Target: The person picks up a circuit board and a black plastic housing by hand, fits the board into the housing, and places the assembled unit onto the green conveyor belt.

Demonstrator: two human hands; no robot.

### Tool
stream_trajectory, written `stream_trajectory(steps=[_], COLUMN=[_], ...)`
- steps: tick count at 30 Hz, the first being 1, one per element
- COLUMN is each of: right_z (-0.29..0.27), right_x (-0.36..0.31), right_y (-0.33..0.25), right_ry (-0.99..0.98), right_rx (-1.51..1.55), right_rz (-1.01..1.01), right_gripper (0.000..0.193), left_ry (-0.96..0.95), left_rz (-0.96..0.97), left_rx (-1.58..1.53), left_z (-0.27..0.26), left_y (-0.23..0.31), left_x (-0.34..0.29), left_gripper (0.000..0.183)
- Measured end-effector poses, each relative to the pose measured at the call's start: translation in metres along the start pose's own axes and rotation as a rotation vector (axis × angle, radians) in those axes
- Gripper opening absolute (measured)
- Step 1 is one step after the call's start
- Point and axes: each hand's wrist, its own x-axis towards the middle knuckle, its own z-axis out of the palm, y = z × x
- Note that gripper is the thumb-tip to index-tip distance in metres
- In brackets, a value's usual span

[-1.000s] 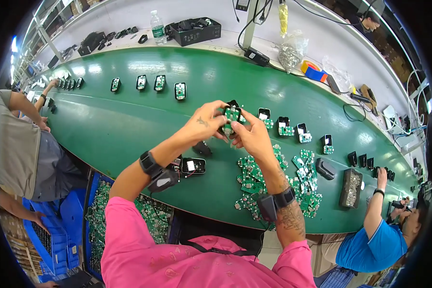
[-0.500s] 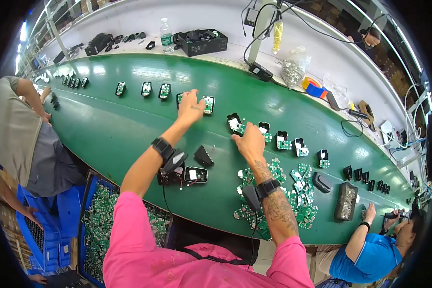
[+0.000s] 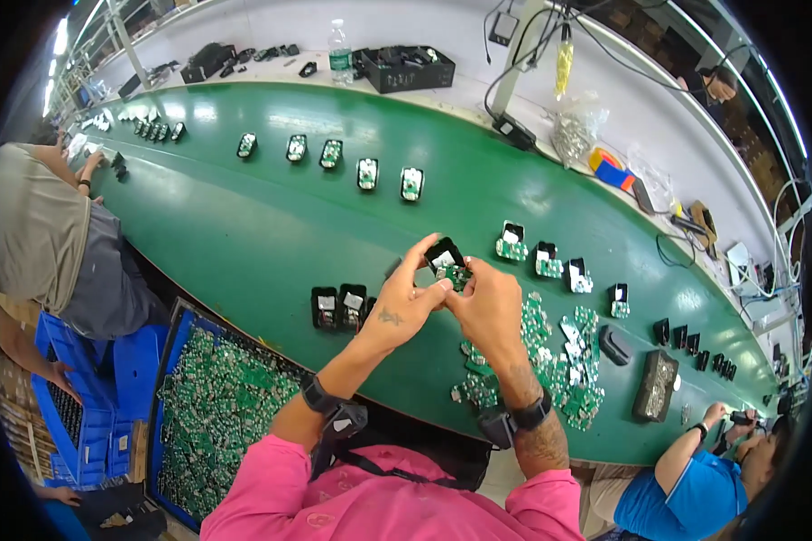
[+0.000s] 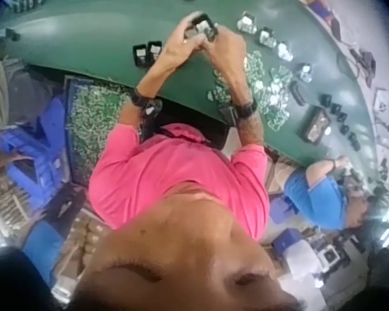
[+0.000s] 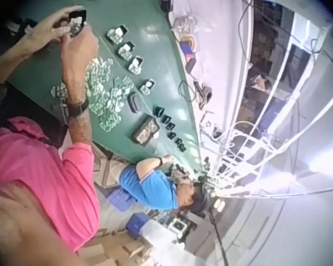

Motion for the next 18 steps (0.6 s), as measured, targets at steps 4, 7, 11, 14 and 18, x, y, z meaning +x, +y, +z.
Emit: stream_trajectory(steps=[4,7,11,14,18], right_z=[-0.023,-0.036,-0.043,-0.051,-0.059], right_x=[-0.045,-0.078,-0.105,-0.113,-0.12], right_y=[-0.004,0.01,0.023,0.021,0.02], right_ry=[-0.017,0.069,0.0,-0.054,-0.12], right_rx=[0.059,0.175,0.558,0.646,0.663], right_rz=[-0.077,0.035,0.285,0.319,0.319], right_gripper=[0.057,0.043,0.018,0.016,0.016], left_ry=[-0.018,-0.02,-0.15,-0.181,-0.249], left_rz=[-0.037,-0.155,-0.261,-0.036,-0.117], left_rx=[-0.159,-0.224,-0.262,-0.019,-0.028], left_z=[0.016,0.028,0.04,0.046,0.053], left_y=[-0.003,0.005,0.013,-0.013,0.013], left_x=[-0.028,-0.049,-0.065,-0.074,-0.083], left_gripper=[0.06,0.057,0.053,0.05,0.056])
